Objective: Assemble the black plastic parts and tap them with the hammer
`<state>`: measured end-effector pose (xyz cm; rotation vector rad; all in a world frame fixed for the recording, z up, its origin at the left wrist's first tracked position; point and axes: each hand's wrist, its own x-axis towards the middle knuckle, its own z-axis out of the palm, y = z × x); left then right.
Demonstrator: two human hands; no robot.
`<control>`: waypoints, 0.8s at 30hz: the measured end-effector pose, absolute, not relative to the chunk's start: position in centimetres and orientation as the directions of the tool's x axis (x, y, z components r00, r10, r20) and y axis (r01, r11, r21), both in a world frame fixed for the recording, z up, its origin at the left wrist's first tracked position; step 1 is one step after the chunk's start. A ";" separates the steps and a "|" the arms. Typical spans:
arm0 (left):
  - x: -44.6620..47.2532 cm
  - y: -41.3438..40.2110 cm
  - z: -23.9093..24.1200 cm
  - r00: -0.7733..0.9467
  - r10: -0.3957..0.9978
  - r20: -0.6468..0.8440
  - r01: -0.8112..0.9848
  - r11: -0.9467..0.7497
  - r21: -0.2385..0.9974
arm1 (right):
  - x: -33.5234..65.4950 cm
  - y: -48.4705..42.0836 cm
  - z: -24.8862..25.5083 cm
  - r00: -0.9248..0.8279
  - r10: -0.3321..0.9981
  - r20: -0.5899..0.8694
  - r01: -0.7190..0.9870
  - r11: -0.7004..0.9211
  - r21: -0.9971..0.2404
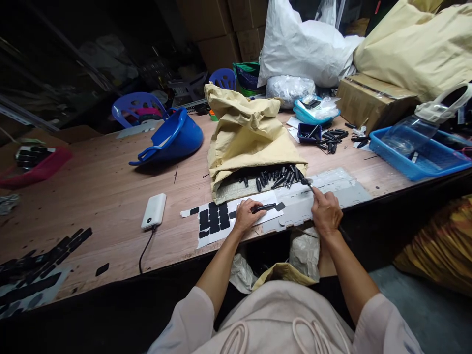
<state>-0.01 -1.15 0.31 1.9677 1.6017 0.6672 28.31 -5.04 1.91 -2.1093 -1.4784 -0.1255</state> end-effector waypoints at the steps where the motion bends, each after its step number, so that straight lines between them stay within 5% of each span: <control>1: 0.0 -1.2 0.3 0.183 0.982 0.055 0.733 -0.173 0.658 | 29.1 -4.6 1.7 0.418 0.830 0.370 0.888 -0.287 -0.359; 11: -0.4 -2.3 0.4 0.233 0.966 0.111 0.722 -0.248 0.646 | 29.6 -3.8 0.1 0.412 0.825 0.387 0.911 -0.365 -0.192; 20: 0.0 -12.2 -1.0 0.357 0.914 0.195 0.710 -0.401 0.579 | 29.8 -3.7 -0.3 0.397 0.822 0.407 0.918 -0.359 -0.170; 24: 0.6 -10.3 -0.1 0.276 0.933 0.233 0.717 -0.361 0.596 | 29.7 -3.7 -0.4 0.392 0.825 0.408 0.920 -0.353 -0.171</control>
